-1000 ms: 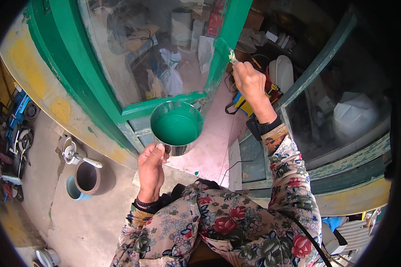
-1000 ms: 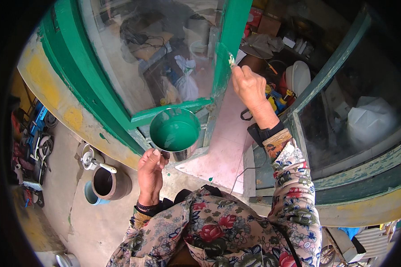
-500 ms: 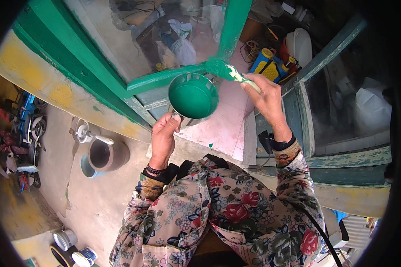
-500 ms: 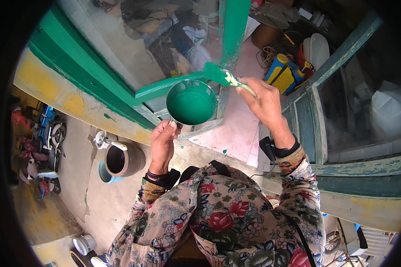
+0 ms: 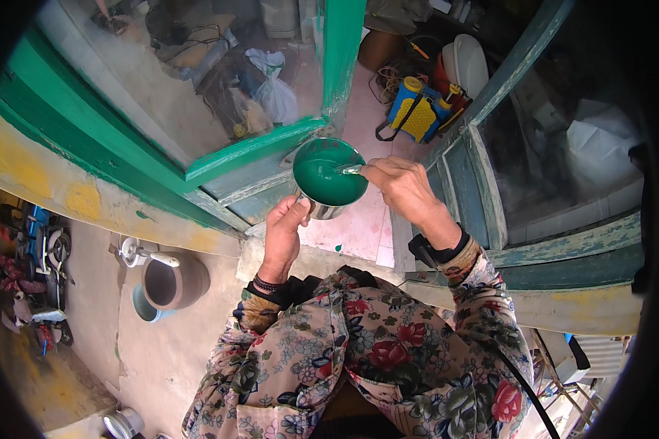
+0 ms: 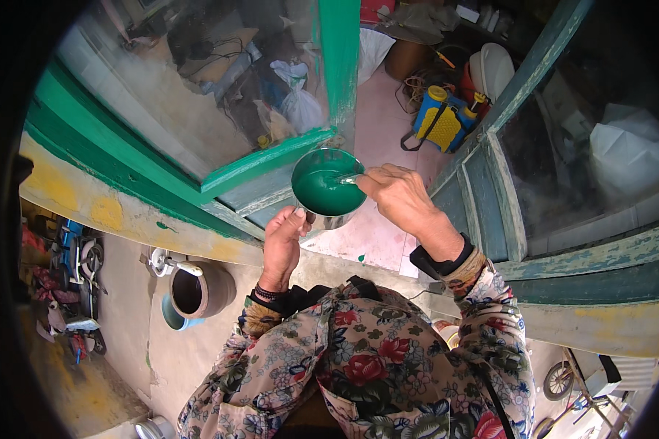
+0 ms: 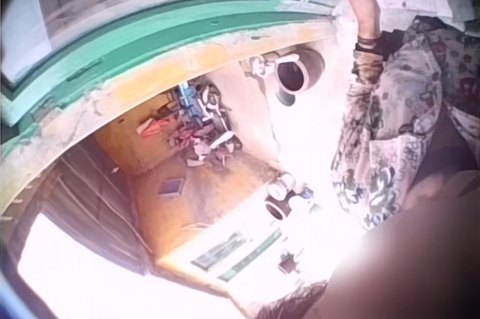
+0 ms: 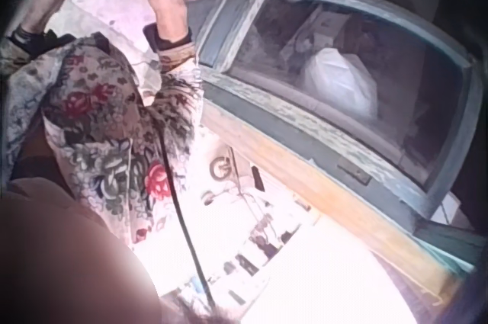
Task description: The person paints a green window frame using a paintbrush and a small metal cup of green paint. They repeatedly dip the brush into the cup and apply paint to the frame's edges and corners, working methodically along the vertical and horizontal sections.
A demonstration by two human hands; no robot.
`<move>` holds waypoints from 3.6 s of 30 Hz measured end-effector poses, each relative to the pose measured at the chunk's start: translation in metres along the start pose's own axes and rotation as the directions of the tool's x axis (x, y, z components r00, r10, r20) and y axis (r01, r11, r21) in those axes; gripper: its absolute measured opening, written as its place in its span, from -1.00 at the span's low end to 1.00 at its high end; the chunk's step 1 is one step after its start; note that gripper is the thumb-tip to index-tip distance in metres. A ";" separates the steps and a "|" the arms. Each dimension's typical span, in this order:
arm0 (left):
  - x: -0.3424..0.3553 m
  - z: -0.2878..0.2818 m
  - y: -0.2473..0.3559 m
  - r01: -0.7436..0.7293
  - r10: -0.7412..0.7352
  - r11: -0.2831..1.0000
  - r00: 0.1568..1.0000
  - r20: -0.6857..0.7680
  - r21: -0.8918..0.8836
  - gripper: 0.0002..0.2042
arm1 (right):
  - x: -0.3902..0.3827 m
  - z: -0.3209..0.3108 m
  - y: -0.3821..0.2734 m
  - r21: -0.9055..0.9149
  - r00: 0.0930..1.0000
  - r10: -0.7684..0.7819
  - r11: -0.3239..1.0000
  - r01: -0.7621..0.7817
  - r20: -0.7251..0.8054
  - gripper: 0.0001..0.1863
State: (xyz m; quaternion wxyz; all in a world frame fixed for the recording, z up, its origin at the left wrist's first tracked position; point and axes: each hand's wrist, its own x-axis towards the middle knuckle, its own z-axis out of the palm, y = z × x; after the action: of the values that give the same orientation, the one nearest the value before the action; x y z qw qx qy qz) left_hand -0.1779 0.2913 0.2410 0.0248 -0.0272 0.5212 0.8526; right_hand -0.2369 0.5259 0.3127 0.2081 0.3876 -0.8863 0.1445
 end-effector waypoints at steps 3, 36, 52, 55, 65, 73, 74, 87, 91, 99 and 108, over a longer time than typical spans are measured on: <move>0.010 0.010 0.002 -0.008 0.008 1.000 1.000 0.003 -0.024 -0.73 | -0.005 -0.006 0.007 0.068 0.978 0.115 0.992 -0.105 -0.176 -0.71; -0.013 -0.017 0.000 0.008 -0.009 1.000 0.989 -0.151 -0.007 -0.72 | 0.119 -0.055 0.099 -0.206 0.781 -0.082 0.977 -0.061 -0.619 -0.66; -0.030 -0.021 0.015 -0.011 0.012 1.000 0.987 -0.161 0.009 -0.73 | 0.002 0.117 0.084 -0.032 0.898 0.260 0.956 -0.290 -0.355 -0.44; -0.032 -0.022 0.017 -0.009 0.011 1.000 0.987 -0.162 0.016 -0.72 | 0.024 0.085 0.101 0.030 0.819 0.236 0.965 -0.260 -0.523 -0.56; -0.034 -0.020 0.025 -0.029 0.031 0.999 0.990 -0.141 0.017 -0.70 | 0.021 0.094 0.078 0.271 0.775 0.491 0.870 -0.411 -0.398 -0.62; -0.032 -0.018 0.025 -0.056 0.055 0.998 0.992 -0.118 -0.004 -0.73 | 0.025 0.098 0.071 0.332 0.771 0.568 0.815 -0.476 -0.288 -0.72; -0.034 -0.018 0.024 -0.048 0.046 0.999 0.993 -0.110 -0.020 -0.74 | 0.023 0.097 0.071 0.335 0.757 0.533 0.841 -0.425 -0.379 -0.71; -0.039 -0.018 0.024 -0.040 0.040 0.999 0.987 -0.155 0.005 -0.71 | 0.056 0.049 0.058 0.189 0.799 0.379 0.925 -0.328 -0.467 -0.64; -0.037 -0.023 0.023 -0.069 0.064 0.997 0.991 -0.122 -0.036 -0.72 | 0.077 0.031 0.068 -0.075 0.797 0.158 0.966 -0.246 -0.583 -0.51; -0.041 -0.033 0.024 -0.063 0.057 0.997 0.988 -0.143 -0.036 -0.74 | 0.070 0.021 0.037 -0.254 0.880 -0.043 0.963 -0.089 -0.474 -0.33; -0.041 -0.044 0.022 -0.092 0.082 0.993 0.989 -0.126 -0.074 -0.73 | 0.088 0.019 0.044 -0.320 0.927 -0.033 0.942 -0.096 -0.374 -0.41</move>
State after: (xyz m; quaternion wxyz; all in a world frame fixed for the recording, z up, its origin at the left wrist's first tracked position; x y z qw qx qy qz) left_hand -0.1371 0.2419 0.2435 -0.0458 -0.0578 0.4879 0.8698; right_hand -0.3286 0.4919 0.3344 0.4334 0.2977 -0.8480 0.0674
